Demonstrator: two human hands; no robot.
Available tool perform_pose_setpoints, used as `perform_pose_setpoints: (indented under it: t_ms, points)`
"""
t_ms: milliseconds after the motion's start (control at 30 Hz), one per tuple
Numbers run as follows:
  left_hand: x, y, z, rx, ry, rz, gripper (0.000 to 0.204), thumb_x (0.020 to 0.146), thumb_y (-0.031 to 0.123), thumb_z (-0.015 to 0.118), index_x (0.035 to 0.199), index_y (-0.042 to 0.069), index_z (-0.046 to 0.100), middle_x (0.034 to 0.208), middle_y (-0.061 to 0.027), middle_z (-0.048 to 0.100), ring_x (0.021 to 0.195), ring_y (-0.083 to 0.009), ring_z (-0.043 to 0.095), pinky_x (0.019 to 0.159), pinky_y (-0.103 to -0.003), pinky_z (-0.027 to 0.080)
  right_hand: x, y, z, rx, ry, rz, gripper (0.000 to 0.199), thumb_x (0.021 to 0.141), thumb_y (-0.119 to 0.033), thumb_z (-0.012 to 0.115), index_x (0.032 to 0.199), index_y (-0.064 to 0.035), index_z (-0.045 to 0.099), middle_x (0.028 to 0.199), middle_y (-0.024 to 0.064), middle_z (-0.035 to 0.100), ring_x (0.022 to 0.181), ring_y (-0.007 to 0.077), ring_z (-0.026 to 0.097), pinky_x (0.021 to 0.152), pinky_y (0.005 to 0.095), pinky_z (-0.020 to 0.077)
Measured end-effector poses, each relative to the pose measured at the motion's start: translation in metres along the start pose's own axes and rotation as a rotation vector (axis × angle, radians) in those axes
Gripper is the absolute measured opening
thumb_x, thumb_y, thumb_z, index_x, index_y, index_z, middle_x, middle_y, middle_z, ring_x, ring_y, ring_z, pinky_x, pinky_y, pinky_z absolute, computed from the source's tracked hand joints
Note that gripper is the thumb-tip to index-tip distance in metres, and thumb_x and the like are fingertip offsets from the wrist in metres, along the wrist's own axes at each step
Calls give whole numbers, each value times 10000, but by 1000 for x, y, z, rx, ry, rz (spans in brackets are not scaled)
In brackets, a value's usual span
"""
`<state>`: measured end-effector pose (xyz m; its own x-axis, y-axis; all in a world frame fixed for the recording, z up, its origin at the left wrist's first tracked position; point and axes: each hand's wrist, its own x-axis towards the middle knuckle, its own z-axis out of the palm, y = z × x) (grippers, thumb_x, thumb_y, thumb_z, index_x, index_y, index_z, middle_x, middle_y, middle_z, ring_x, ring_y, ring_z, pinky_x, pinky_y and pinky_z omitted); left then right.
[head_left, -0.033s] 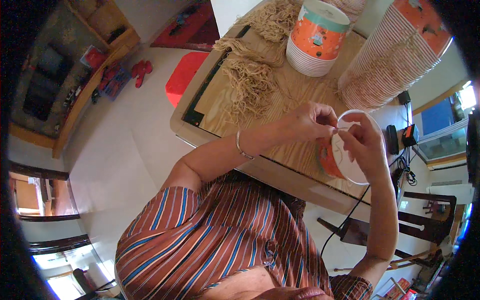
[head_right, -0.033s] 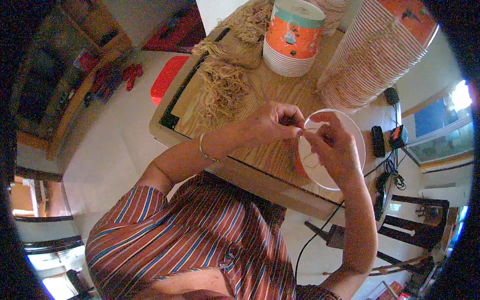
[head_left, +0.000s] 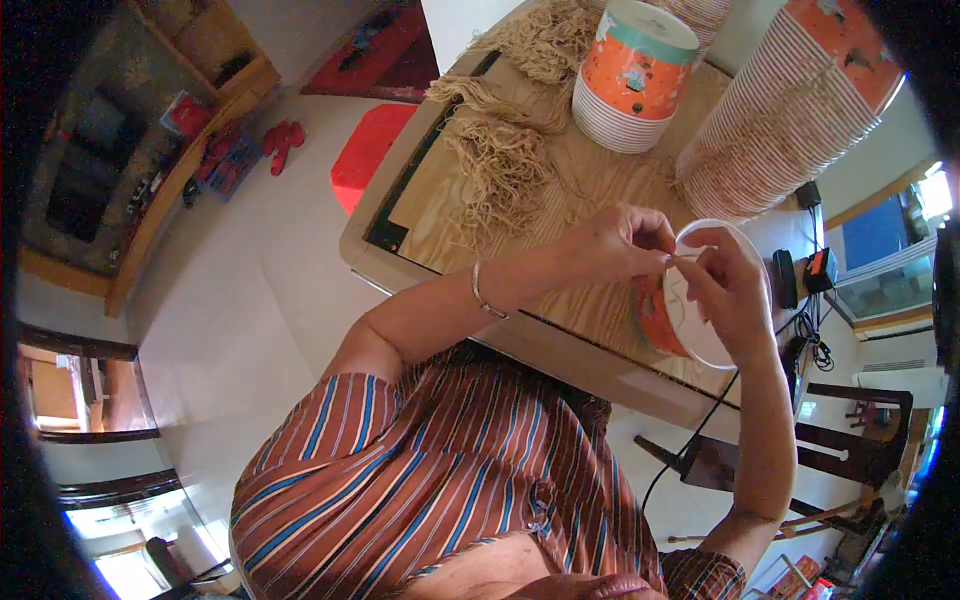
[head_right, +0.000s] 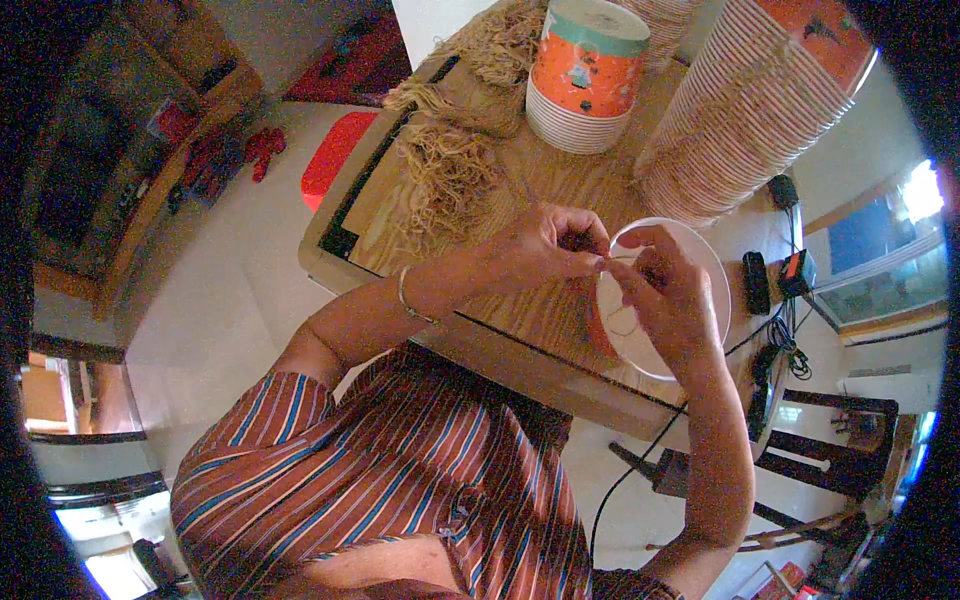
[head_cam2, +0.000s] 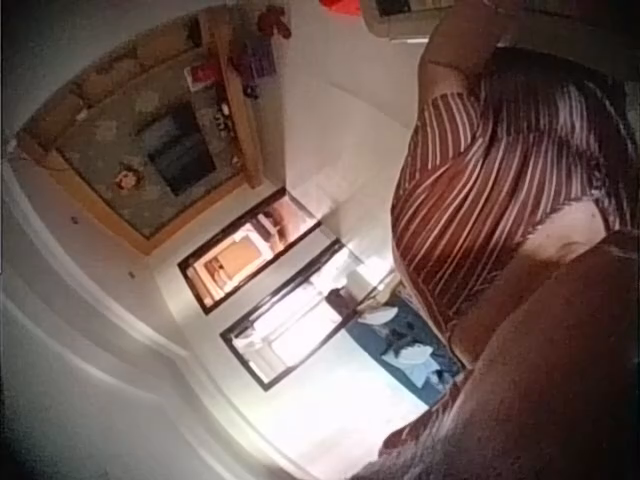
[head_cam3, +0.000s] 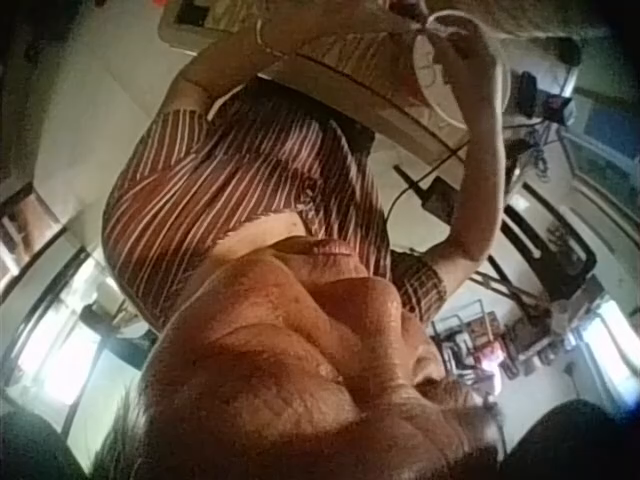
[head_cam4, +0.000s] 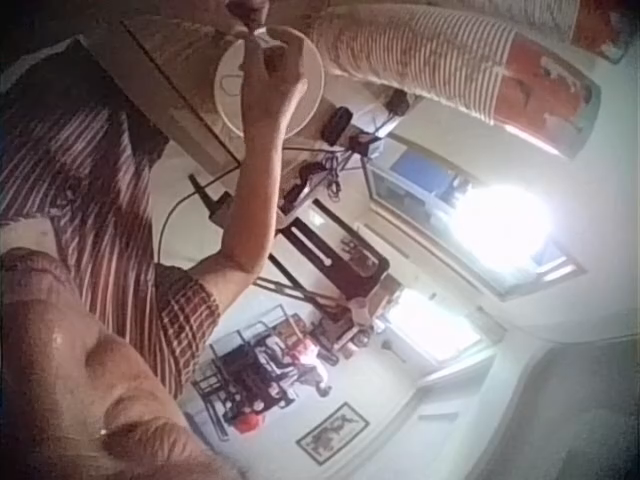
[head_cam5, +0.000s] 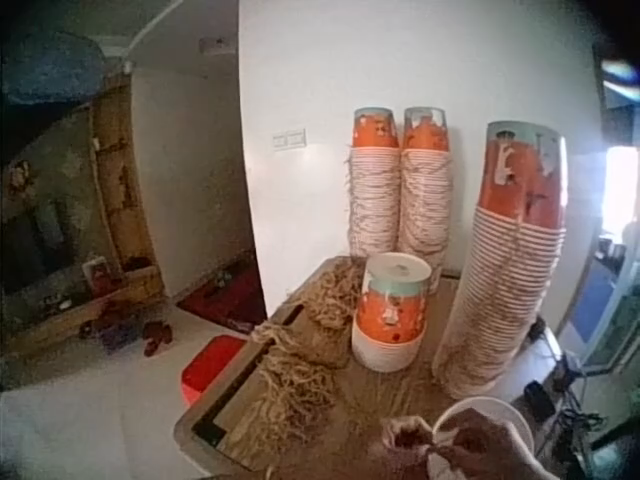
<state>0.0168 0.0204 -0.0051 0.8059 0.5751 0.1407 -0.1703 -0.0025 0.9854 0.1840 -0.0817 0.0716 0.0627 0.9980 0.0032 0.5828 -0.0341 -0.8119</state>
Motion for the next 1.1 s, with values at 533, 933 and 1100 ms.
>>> perform_pose_setpoints:
  t_ms: [533,933,1100]
  points:
    - [3,-6,-2,54,16,119,150,874,144,695,941,28,628,806,-4,633,738,-72,578,631,-247,508,-3,-19,-6,-434,58,-169,121,857,-135,631,849,-15,635,833,149,627,755,356,620,666,402,481]
    - [-2,-26,-3,255,125,291,170,882,152,678,971,29,599,859,-59,621,771,-143,603,689,-311,506,1,-16,-8,-364,82,-27,124,872,-109,610,812,-1,597,762,160,612,684,259,613,643,367,478]
    - [-7,-30,14,385,224,429,142,874,117,660,942,37,565,853,-101,585,740,-236,609,662,-352,496,4,-6,-5,-39,92,67,148,884,-147,619,851,-4,601,696,39,579,640,129,544,596,302,464]
